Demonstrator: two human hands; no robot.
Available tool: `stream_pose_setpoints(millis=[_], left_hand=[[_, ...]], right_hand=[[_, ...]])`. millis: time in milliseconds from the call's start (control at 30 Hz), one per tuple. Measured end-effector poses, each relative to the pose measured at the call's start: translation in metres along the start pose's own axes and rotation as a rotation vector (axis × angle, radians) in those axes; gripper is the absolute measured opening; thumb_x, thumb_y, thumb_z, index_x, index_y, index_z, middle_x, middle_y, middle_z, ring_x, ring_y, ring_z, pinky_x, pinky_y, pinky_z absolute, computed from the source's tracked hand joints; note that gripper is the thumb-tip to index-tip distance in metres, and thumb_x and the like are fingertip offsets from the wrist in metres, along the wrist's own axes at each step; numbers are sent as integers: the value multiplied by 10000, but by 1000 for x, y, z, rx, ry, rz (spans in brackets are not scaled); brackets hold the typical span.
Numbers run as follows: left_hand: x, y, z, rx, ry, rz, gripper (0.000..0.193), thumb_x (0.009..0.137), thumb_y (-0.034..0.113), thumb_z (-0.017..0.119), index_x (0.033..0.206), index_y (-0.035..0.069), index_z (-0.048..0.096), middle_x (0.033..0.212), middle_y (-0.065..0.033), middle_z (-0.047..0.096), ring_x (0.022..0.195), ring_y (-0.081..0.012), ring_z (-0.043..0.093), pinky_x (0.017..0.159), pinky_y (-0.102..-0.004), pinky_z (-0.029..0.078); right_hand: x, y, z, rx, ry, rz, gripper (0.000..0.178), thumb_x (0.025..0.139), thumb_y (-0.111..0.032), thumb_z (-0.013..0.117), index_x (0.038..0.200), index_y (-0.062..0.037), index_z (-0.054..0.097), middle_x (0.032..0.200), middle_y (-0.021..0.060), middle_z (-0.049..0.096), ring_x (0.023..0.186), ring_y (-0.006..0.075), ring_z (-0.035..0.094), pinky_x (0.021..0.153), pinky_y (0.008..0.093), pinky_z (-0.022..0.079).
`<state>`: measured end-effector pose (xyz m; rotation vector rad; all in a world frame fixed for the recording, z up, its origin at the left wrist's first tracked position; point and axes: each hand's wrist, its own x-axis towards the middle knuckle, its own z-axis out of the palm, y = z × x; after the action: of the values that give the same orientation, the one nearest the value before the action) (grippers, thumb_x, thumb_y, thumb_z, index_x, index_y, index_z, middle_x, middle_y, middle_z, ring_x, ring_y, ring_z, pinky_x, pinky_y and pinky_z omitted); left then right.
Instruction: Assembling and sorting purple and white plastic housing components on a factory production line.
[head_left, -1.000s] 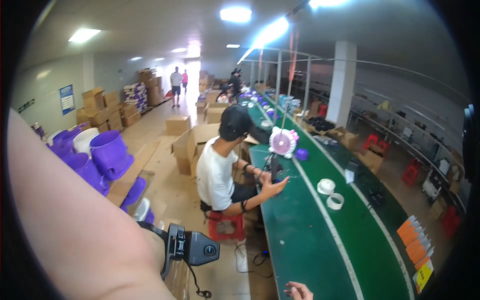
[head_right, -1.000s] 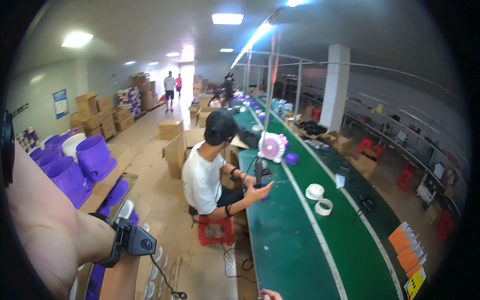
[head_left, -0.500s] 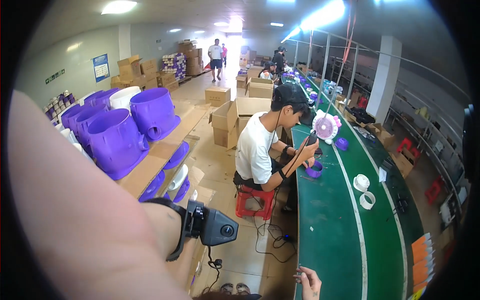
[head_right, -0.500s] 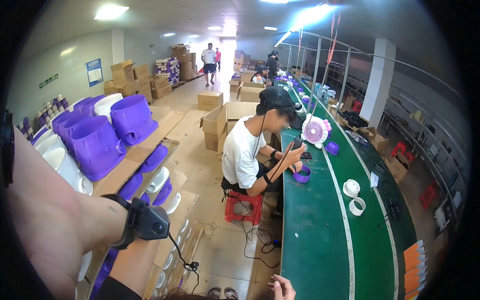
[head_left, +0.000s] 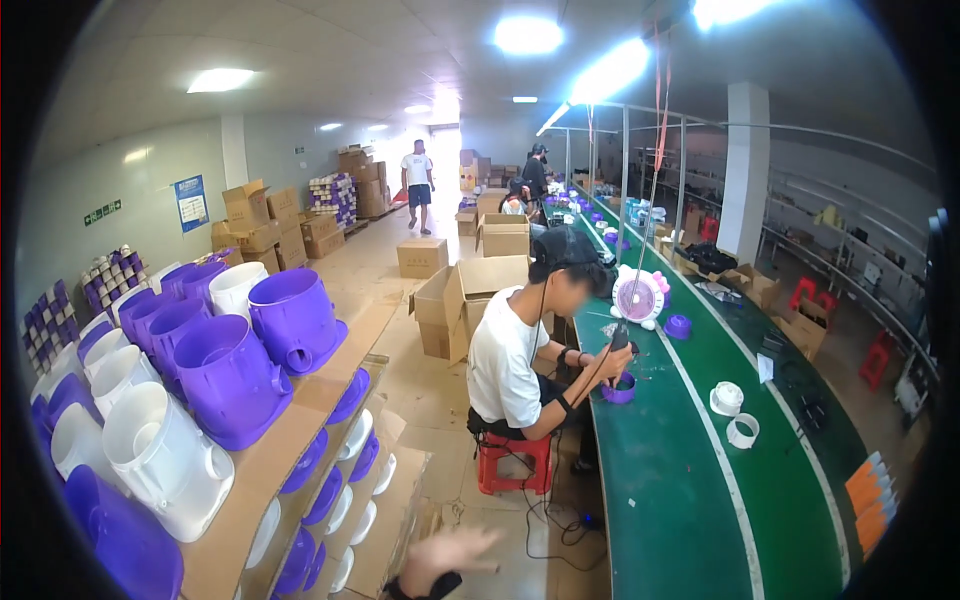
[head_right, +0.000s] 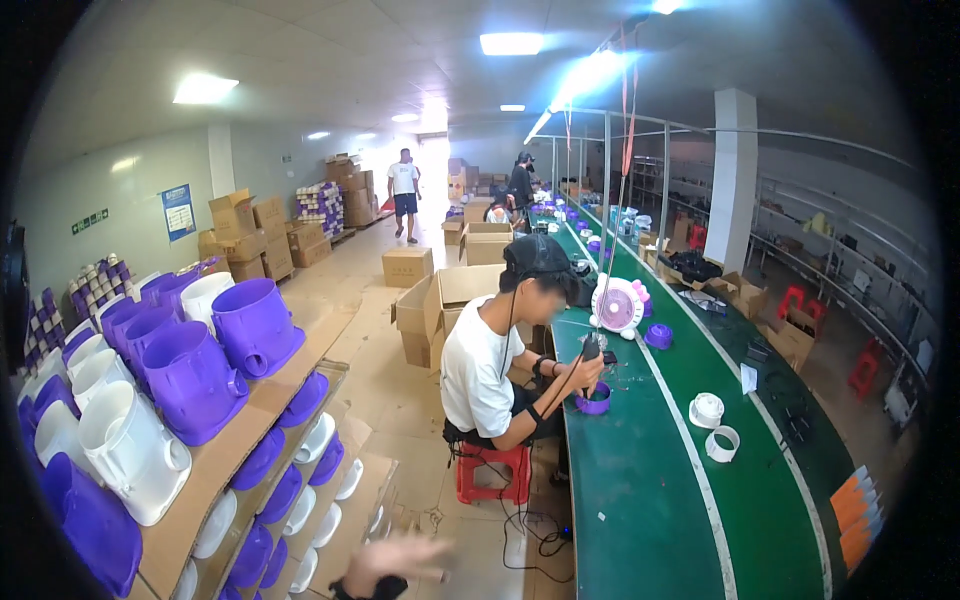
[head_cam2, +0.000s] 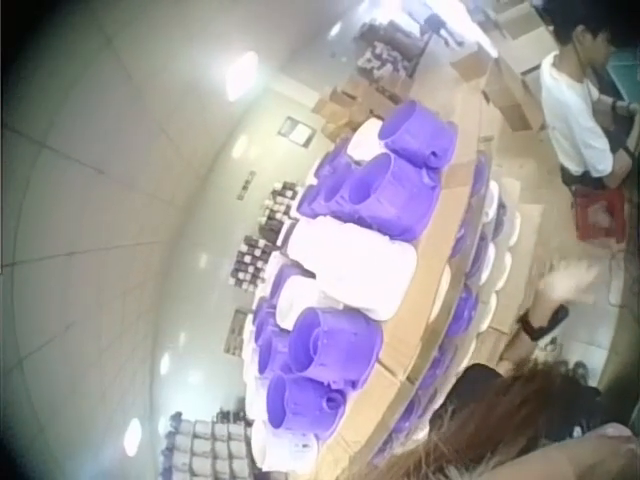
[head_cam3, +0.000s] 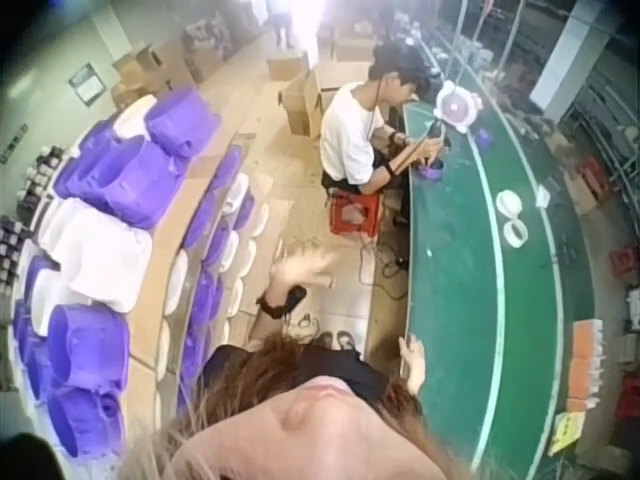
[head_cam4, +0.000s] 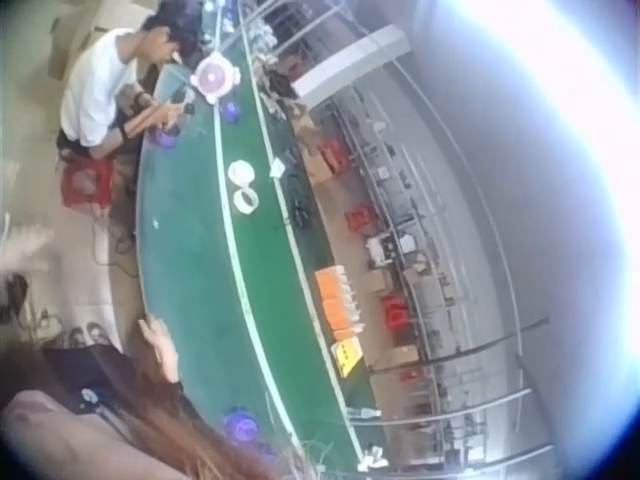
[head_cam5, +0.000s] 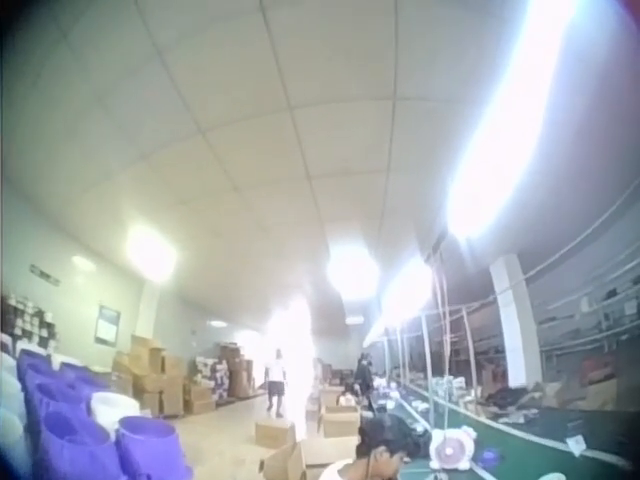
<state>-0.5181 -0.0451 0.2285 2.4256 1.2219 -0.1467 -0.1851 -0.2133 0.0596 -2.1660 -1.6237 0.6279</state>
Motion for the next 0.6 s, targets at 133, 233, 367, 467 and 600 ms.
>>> stream_pose_setpoints(millis=[133,233,367,467,600], left_hand=[[29,-27,103,-164,-115,-121,676,789,481,502,1204,-44,410,1137,-235,506,1031,-346,512,848,-410,430],[20,-8,125,-288,-136,-99,756,767,579,450,1241,-7,381,1201,-221,457,1136,-349,414,967,-370,317],[39,-40,201,-49,23,92,700,780,542,462,1235,16,392,1186,-220,467,1103,-337,448,937,-386,349],[37,-4,134,-168,-136,-15,655,787,523,462,1210,26,416,1141,-209,499,1060,-338,476,898,-402,379],[30,17,106,-123,-97,-56,613,790,522,459,1177,47,449,1063,-194,539,1000,-336,506,838,-409,417]], right_hand=[[-27,24,1,606,95,141,280,773,-186,572,988,-8,552,778,138,588,817,297,546,745,389,432],[-35,23,3,1288,-124,669,427,717,-93,561,1111,55,486,939,102,578,899,208,530,802,317,416],[-31,-25,-23,1310,-279,593,648,685,-95,540,1260,80,299,1198,176,439,1050,231,459,906,296,348],[-29,-29,-17,1372,-245,663,713,661,-90,531,1287,87,238,1251,199,396,1086,246,439,926,313,335],[-22,-28,-6,1432,-229,775,725,657,-97,541,1298,64,244,1197,205,457,1062,260,465,925,327,346]])
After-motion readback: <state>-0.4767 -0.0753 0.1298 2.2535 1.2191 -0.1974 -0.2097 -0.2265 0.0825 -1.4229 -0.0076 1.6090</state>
